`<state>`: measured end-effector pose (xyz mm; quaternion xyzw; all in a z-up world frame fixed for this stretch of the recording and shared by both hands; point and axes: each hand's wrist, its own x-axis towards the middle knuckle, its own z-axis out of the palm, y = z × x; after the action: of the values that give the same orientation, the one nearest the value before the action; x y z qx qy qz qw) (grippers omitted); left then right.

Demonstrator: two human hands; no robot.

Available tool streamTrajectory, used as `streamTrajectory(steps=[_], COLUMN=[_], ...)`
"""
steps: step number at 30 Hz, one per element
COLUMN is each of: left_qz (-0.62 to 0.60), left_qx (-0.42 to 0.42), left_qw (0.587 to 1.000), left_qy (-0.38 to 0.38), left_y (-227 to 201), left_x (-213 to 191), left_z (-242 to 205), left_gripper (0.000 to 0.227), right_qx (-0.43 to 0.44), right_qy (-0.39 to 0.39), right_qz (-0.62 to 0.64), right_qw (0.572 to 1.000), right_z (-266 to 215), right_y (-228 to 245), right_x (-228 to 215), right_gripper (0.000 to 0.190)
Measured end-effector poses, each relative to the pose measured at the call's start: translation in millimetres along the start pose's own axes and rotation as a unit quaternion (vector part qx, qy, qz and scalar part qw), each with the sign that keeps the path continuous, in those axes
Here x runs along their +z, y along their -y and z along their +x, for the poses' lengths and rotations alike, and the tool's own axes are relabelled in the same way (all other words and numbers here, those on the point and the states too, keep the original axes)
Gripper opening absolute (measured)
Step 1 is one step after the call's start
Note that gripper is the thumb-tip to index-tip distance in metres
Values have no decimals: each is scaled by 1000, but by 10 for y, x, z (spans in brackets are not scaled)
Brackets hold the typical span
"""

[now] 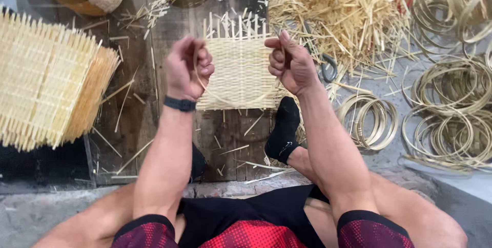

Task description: The person weaves bamboo strips into a flat base, attaches a circular bamboo hoop, and trims the excess strips using shears.

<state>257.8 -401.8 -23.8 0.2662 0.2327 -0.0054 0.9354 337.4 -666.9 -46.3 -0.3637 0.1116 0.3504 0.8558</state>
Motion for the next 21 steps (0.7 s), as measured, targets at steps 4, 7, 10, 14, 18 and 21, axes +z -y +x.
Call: streamTrajectory(steps=[4, 7, 10, 14, 18, 21], left_qz=[179, 195, 131, 119, 174, 366], left_qx=[-79, -87, -56, -28, 2, 93], left_qw=[980, 976, 990, 991, 973, 907], left_qy=[-43, -27, -8, -48, -152, -186], left_y=[-61, 33, 96, 72, 140, 449], left_x=[37, -51, -143, -189, -459, -890], left_z=[55, 97, 126, 127, 231, 369], left_gripper=[28, 31, 34, 32, 18, 14], right_qx=[37, 44, 53, 30, -51, -58], right_qy=[17, -4, -35, -79, -122, -226], right_qz=[-22, -38, -97, -215, -416, -469], right_qw=[999, 998, 993, 973, 900, 852], right_z=[60, 85, 59, -32, -7, 166], right_y=[-75, -68, -39, 29, -76, -331], right_x=[-116, -103, -46, 58, -117, -342], right_gripper=[38, 38, 46, 23, 24, 20])
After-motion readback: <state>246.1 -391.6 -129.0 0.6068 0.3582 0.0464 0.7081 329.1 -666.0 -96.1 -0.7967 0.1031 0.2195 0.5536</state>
